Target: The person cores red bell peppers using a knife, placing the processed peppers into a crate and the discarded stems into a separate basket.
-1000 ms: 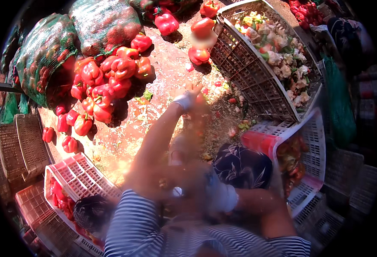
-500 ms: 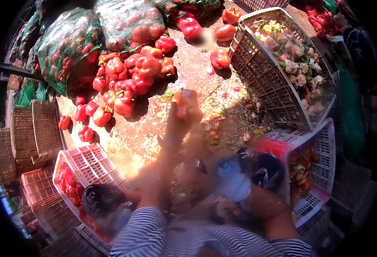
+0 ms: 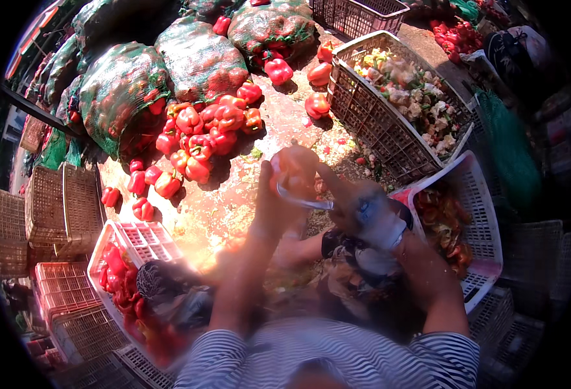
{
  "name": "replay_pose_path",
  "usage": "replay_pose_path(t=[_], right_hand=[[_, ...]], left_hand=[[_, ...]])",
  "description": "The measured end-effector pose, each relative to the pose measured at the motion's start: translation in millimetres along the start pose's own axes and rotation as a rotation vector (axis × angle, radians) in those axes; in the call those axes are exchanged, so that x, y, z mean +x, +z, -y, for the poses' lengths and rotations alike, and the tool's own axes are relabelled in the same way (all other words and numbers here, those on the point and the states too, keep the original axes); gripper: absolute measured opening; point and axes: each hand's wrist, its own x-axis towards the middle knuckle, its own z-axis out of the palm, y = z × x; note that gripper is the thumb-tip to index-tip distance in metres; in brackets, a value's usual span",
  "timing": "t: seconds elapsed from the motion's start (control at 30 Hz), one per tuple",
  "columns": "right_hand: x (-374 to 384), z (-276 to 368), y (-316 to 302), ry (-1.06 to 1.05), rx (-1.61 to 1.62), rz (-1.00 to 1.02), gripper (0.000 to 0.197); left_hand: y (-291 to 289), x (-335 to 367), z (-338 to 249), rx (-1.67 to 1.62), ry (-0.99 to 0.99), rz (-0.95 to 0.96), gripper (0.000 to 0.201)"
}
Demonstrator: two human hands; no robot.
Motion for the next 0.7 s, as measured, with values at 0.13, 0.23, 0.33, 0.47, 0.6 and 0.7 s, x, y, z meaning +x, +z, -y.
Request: replay_pose_path(t=[0.13, 0.23, 0.33, 0.47, 0.6, 0.7], right_hand=[[-43.6, 1.6, -36.1, 0.105, -0.023, 0.019, 0.096], [-73.8, 1.1, -59.1, 0.092, -0.177, -0.059, 0.094], [-93.4, -2.2, -72.9, 0.037, -0.229, -0.234, 0.090], [-126.5, -15.8, -77.4, 0.184, -0.262, -0.236, 0.094], [-141.9, -23.6, -83.6, 0.373, -0.285, -0.222, 0.098], [-165.7, -49.6, -72.9, 0.434, -0.351, -0.213, 0.098]], left_hand=[[46.6, -1.4, 40.6, 0.183, -0.077, -0.053, 0.073], [65.2, 1.0, 69.6, 1.052, 0.088, 0.214, 0.069], [84.8, 1.7, 87.3, 0.168, -0.245, 0.195, 0.066], [103.6, 7.5, 108.0, -0.026, -0.361, 0.048, 0.064], [92.4, 19.1, 140.3, 0.334, -0.269, 0.267, 0.063], [100.1, 23.1, 156.4, 0.584, -0.220, 0.276, 0.061]])
